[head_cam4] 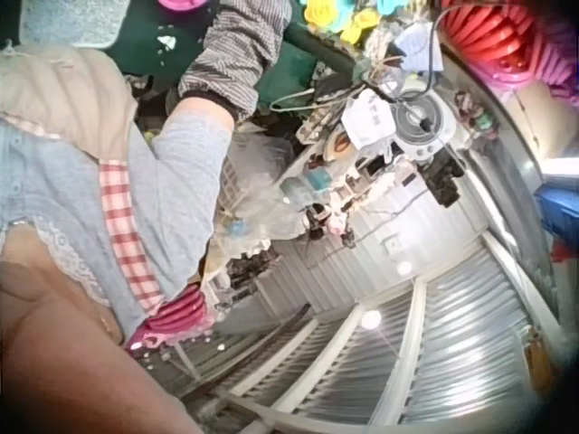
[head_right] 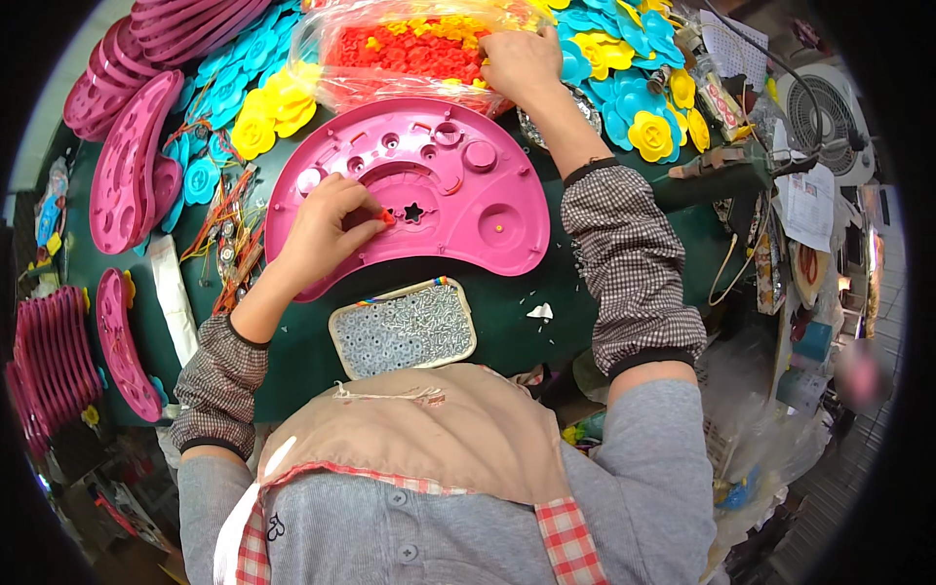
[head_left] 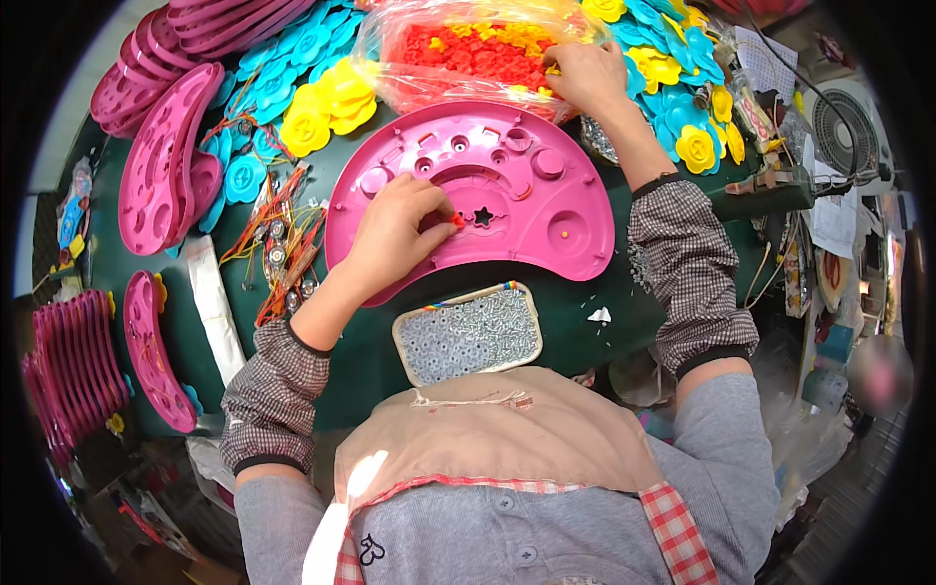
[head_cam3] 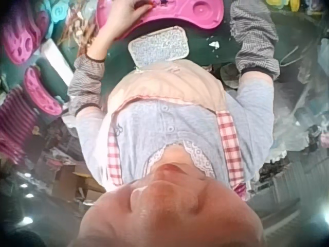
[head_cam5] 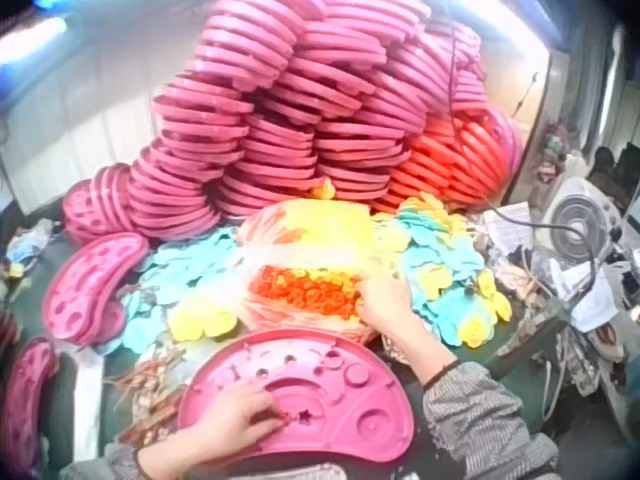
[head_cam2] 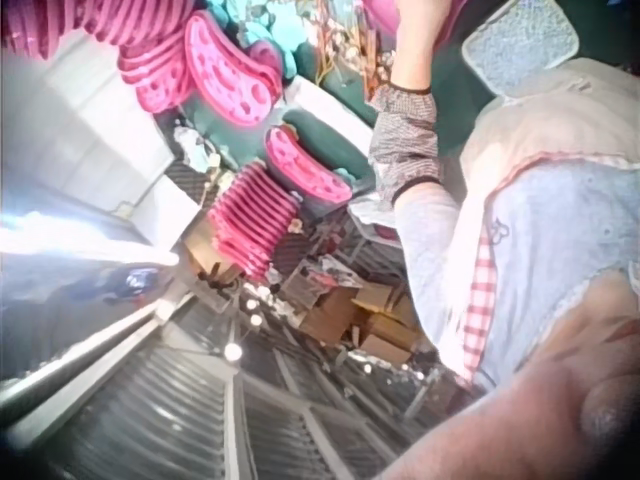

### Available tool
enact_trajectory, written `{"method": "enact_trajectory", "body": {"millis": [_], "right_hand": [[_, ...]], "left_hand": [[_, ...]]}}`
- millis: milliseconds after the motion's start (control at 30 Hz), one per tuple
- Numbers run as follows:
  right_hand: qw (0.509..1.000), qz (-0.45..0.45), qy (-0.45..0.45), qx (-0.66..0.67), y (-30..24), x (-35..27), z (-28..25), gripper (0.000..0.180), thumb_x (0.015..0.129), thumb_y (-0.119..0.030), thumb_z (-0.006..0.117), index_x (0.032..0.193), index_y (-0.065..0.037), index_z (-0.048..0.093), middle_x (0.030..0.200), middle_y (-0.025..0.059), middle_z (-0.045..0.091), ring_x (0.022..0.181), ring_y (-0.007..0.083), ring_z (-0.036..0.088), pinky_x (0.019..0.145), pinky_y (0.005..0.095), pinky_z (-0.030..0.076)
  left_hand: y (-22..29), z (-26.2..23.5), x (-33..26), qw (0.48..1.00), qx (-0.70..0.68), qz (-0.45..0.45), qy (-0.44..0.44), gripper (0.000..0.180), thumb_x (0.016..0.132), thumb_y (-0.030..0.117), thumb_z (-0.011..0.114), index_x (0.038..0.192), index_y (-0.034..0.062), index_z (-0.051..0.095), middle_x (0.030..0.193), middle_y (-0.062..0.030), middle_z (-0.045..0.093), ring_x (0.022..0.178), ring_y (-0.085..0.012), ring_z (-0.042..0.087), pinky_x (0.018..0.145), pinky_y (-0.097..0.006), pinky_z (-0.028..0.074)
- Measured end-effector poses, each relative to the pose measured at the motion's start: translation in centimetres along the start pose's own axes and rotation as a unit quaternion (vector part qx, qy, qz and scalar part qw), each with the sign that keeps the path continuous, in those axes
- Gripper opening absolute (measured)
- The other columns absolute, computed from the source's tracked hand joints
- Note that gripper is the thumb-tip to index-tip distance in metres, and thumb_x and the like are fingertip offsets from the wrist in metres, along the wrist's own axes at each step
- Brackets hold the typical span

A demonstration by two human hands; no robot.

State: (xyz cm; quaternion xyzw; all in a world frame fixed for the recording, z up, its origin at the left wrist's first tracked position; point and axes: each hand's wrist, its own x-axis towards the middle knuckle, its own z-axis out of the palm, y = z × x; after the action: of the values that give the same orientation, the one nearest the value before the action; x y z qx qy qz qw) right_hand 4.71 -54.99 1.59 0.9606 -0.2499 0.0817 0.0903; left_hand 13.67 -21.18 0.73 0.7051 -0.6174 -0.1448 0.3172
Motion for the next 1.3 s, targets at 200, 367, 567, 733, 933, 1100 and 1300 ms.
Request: {"method": "enact_trajectory", "body": {"millis": [200, 367, 567, 733, 933, 1100, 1300], "right_hand": [[0.905, -0.060, 0.125, 0.402, -4.3, -6.5, -5.3, 0.020, 0.088, -0.019, 0.079, 0.106, -0.011, 0.077, 0.094, 0.0062, 0.075, 0.087, 0.0244, 0.072, 0.092, 0.0388, 0.050], [0.909, -0.238, 0.022, 0.340, -9.6, -14.9, -4.5, 0.016, 0.082, -0.011, 0.081, 0.098, -0.009, 0.076, 0.094, 0.0042, 0.070, 0.097, 0.0239, 0.070, 0.097, 0.0439, 0.051], [0.913, -0.202, 0.061, 0.350, -10.4, -16.8, -3.1, 0.011, 0.081, -0.012, 0.079, 0.092, -0.011, 0.076, 0.094, 0.0037, 0.070, 0.094, 0.0252, 0.069, 0.104, 0.0487, 0.046], [0.924, -0.189, 0.010, 0.332, -11.0, -15.8, -3.7, 0.012, 0.079, -0.021, 0.074, 0.083, -0.010, 0.071, 0.081, 0.0068, 0.066, 0.086, 0.0284, 0.068, 0.097, 0.0474, 0.046], [0.945, -0.200, -0.074, 0.248, -11.9, -13.9, -3.9, 0.019, 0.076, -0.027, 0.071, 0.076, -0.007, 0.072, 0.078, 0.0106, 0.070, 0.079, 0.0309, 0.069, 0.095, 0.0485, 0.047], [0.943, -0.173, -0.131, 0.251, -12.2, -13.5, -4.7, 0.020, 0.078, -0.027, 0.070, 0.079, -0.007, 0.073, 0.079, 0.0118, 0.074, 0.078, 0.0320, 0.071, 0.097, 0.0496, 0.045], [0.922, -0.153, -0.076, 0.347, -10.2, -15.3, -4.1, 0.023, 0.087, -0.032, 0.079, 0.095, -0.011, 0.077, 0.079, 0.0051, 0.074, 0.087, 0.0259, 0.072, 0.108, 0.0500, 0.040]], "left_hand": [[0.7, 0.0, -0.3, 0.999, 0.018, -0.031, 0.019, 0.017, 0.084, 0.014, 0.083, 0.093, 0.0022, 0.074, 0.101, -0.0123, 0.061, 0.099, -0.0312, 0.060, 0.086, -0.043, 0.051], [0.8, 1.0, -0.5, 0.998, 0.020, -0.024, 0.048, 0.016, 0.083, 0.013, 0.082, 0.093, 0.0032, 0.074, 0.097, -0.0110, 0.060, 0.098, -0.0313, 0.060, 0.086, -0.043, 0.050], [1.0, 2.9, -1.2, 0.990, 0.023, -0.040, 0.130, 0.015, 0.081, 0.011, 0.080, 0.087, 0.0024, 0.070, 0.094, -0.0131, 0.061, 0.096, -0.0343, 0.059, 0.084, -0.045, 0.049], [1.0, 3.0, -0.7, 0.989, 0.069, -0.070, 0.113, 0.013, 0.080, 0.015, 0.077, 0.085, 0.0027, 0.074, 0.094, -0.0141, 0.066, 0.098, -0.0358, 0.062, 0.086, -0.047, 0.053], [1.0, 3.6, -0.4, 0.985, 0.090, -0.077, 0.126, 0.014, 0.080, 0.013, 0.076, 0.090, 0.0040, 0.074, 0.096, -0.0130, 0.067, 0.099, -0.0356, 0.061, 0.086, -0.046, 0.053], [1.6, 3.4, -1.6, 0.986, 0.064, -0.073, 0.136, 0.022, 0.081, 0.014, 0.080, 0.099, 0.0035, 0.073, 0.098, -0.0122, 0.065, 0.100, -0.0344, 0.061, 0.086, -0.045, 0.052], [4.4, -0.4, -7.2, 0.993, -0.041, -0.067, 0.087, 0.023, 0.084, 0.010, 0.083, 0.103, 0.0009, 0.074, 0.093, -0.0120, 0.063, 0.085, -0.0289, 0.065, 0.074, -0.038, 0.052]]}}
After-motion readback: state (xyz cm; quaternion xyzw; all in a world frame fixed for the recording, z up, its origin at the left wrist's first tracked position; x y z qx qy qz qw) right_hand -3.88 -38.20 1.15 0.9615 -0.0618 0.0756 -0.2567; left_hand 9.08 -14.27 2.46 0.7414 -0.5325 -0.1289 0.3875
